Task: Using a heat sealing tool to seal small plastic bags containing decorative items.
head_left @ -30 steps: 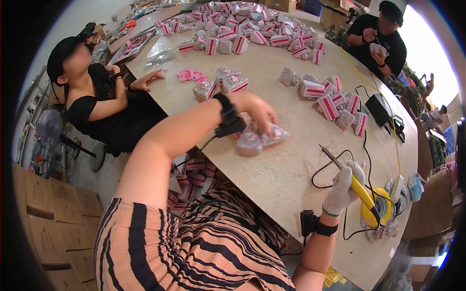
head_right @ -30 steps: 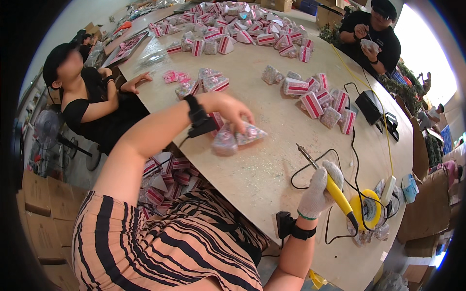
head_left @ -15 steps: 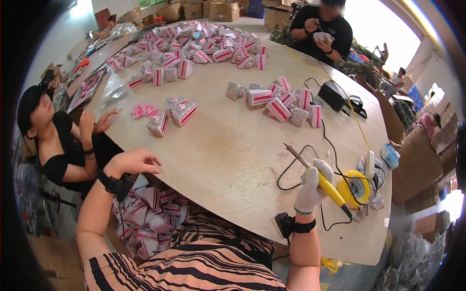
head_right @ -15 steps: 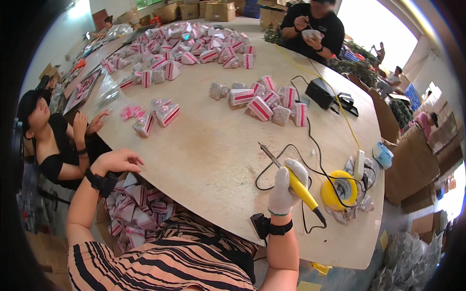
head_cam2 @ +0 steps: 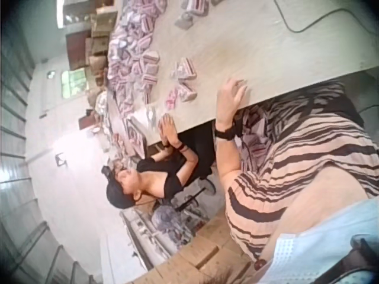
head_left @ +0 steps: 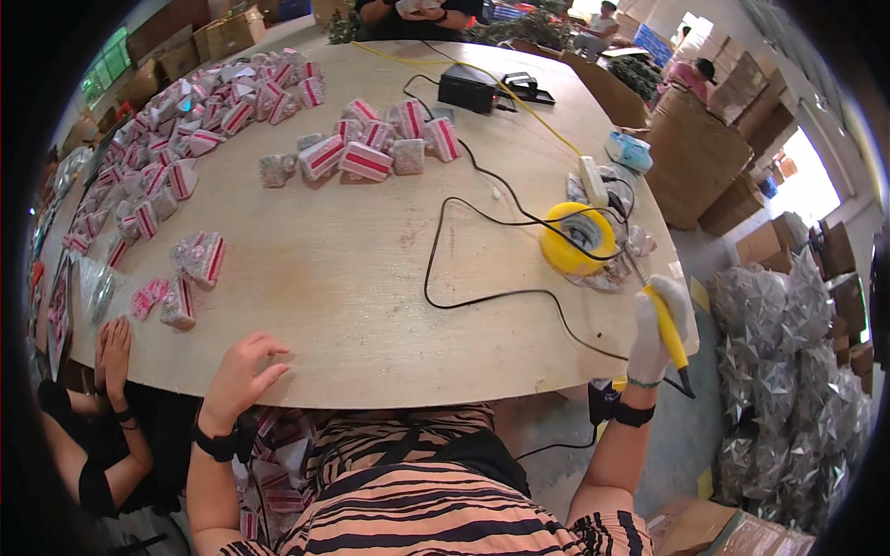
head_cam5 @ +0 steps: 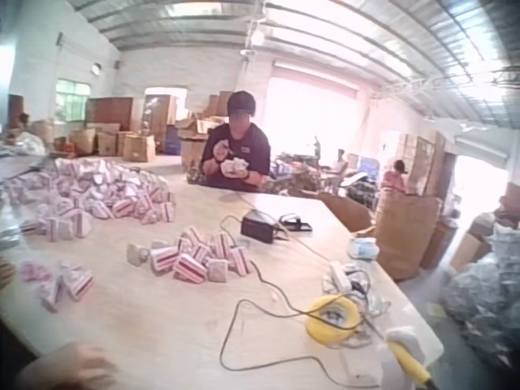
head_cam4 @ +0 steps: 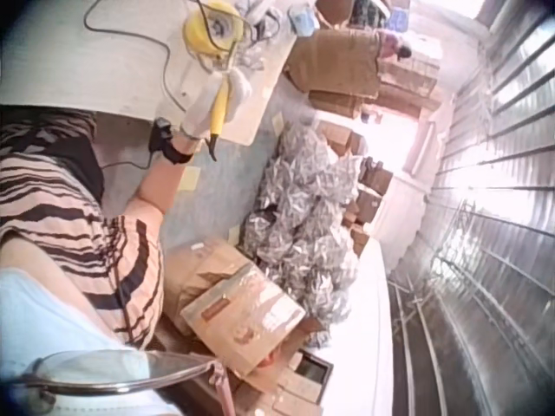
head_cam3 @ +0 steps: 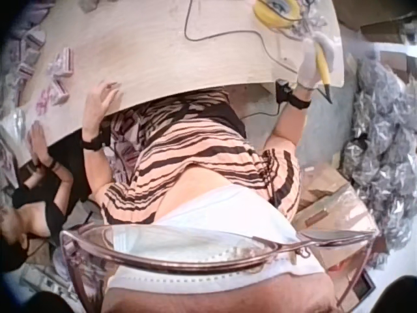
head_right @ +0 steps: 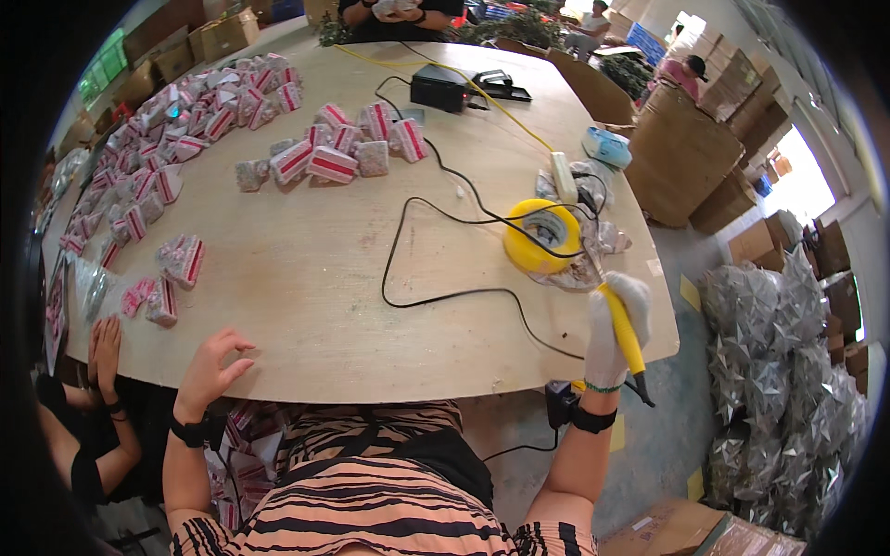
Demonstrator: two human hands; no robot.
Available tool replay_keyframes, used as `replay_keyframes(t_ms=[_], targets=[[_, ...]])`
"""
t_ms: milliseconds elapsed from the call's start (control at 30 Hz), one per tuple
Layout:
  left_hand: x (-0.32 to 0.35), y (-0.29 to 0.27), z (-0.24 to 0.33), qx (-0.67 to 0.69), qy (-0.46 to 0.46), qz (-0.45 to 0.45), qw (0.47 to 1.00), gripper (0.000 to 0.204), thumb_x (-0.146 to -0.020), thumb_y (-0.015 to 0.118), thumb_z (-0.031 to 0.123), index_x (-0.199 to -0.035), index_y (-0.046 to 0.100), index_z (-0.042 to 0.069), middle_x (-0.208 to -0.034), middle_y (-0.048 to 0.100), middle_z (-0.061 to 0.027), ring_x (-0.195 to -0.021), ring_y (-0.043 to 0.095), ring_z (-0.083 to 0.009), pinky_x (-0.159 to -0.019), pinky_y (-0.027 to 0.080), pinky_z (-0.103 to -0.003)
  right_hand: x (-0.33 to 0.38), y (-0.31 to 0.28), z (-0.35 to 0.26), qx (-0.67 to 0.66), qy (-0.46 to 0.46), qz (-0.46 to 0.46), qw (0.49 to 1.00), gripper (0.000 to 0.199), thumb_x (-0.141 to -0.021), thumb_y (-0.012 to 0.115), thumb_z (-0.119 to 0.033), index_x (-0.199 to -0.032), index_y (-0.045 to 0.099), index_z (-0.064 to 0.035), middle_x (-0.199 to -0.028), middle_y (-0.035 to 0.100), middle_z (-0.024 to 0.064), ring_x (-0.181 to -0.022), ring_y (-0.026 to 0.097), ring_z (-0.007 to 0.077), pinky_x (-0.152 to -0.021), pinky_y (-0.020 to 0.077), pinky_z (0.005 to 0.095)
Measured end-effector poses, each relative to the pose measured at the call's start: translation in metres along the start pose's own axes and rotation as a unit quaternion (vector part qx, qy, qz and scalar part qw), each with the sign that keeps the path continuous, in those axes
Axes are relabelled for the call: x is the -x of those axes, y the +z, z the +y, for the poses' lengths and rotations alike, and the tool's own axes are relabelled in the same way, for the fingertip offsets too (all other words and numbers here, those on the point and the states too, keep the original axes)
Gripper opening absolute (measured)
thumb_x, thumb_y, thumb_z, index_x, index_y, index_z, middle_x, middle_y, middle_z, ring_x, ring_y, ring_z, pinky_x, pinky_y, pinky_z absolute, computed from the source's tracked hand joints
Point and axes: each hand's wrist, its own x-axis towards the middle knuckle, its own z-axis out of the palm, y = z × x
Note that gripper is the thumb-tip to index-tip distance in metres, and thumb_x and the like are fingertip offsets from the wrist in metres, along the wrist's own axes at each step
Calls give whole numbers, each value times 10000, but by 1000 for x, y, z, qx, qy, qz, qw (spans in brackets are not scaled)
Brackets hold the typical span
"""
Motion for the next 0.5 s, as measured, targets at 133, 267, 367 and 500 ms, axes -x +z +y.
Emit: replay_keyframes(t_ms=[133, 267, 367, 500], targets=[[-1, 7, 5, 24, -21, 25, 999, 201, -700, 650, 90, -862, 608, -21, -834, 583, -149, -811, 572, -309, -738, 447, -343, 32, -13, 1, 66, -26, -66, 995, 253, -667, 625, 69, -902, 610, -24, -867, 562, 100, -838, 559, 235, -754, 461, 316], [-5, 13, 9, 20, 5, 17, 1000, 203, -704, 655, 90, -868, 611, -21, -842, 589, -151, -813, 577, -311, -734, 450, -345, 37, -7, 10, 136, -35, -103, 985, 290, -651, 638, 53, -922, 620, -51, -842, 539, 104, -817, 552, 266, -730, 456, 329], [-10, 19, 13, 11, 17, 3, 1000, 195, -722, 657, 87, -892, 624, -4, -869, 592, -154, -818, 576, -324, -733, 452, -355, 40, 1, 30, 170, -42, -198, 965, 272, -672, 622, 16, -928, 624, -76, -850, 538, 93, -818, 545, 271, -731, 443, 344], [-12, 21, 15, -3, 17, 4, 1000, 196, -724, 658, 92, -891, 622, -4, -866, 591, -155, -829, 576, -320, -737, 453, -355, 46, -2, 18, 244, -84, -281, 924, 228, -708, 606, -77, -934, 625, -100, -843, 530, 79, -814, 533, 266, -725, 426, 347]])
